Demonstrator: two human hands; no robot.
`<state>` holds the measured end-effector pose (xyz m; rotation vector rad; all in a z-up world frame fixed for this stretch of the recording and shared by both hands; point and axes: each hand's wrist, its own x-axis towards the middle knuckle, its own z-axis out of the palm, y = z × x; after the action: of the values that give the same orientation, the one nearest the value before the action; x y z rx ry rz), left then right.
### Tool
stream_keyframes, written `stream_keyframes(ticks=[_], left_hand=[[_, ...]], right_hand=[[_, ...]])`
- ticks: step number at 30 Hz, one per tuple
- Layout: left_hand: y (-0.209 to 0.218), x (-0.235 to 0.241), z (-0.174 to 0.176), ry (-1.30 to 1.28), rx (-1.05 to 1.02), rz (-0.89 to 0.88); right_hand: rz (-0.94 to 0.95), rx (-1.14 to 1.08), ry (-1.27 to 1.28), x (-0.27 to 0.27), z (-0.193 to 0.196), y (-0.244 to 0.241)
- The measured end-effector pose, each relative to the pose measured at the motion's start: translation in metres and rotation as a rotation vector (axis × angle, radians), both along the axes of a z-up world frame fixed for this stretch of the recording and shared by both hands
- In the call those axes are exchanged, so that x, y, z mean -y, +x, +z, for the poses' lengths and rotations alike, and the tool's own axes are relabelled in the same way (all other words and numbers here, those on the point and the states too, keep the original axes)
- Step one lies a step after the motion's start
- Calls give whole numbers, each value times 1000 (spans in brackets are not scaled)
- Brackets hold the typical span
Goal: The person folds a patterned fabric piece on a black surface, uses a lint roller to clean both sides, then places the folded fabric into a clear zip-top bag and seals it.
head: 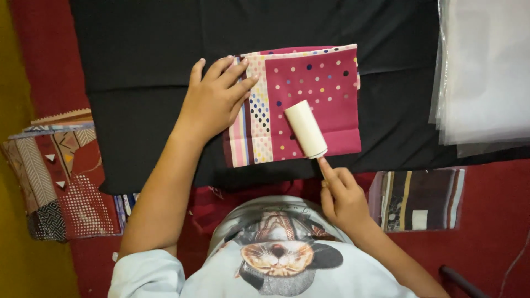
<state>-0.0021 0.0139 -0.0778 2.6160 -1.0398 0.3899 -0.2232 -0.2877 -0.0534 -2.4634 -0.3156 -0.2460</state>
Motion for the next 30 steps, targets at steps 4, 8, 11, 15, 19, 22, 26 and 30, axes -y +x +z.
stream_keyframes(ticks=[4,8,11,15,19,22,26,30], left_hand=[[-5,2,29,65,-41,12],[-4,2,25,31,-62,24],[-4,2,22,26,-52,32],[-4,0,21,21,-96,18],[1,-2,13,35,-129,6],[8,-5,7,-66,-140,35],[9,-4,9,-28,-192,42],[9,-2,7,-12,-184,48]], right_hand=[[123,-123,66,-6,8,-5],[318,-141,68,-11,8,-2],[437,-149,80,-13,5,-1],[589,-247,88,-9,1,0],[553,-142,107,-3,7,6],[307,22,101,-1,3,16],[242,-19,47,-9,9,20],[372,-97,62,-15,-2,9]])
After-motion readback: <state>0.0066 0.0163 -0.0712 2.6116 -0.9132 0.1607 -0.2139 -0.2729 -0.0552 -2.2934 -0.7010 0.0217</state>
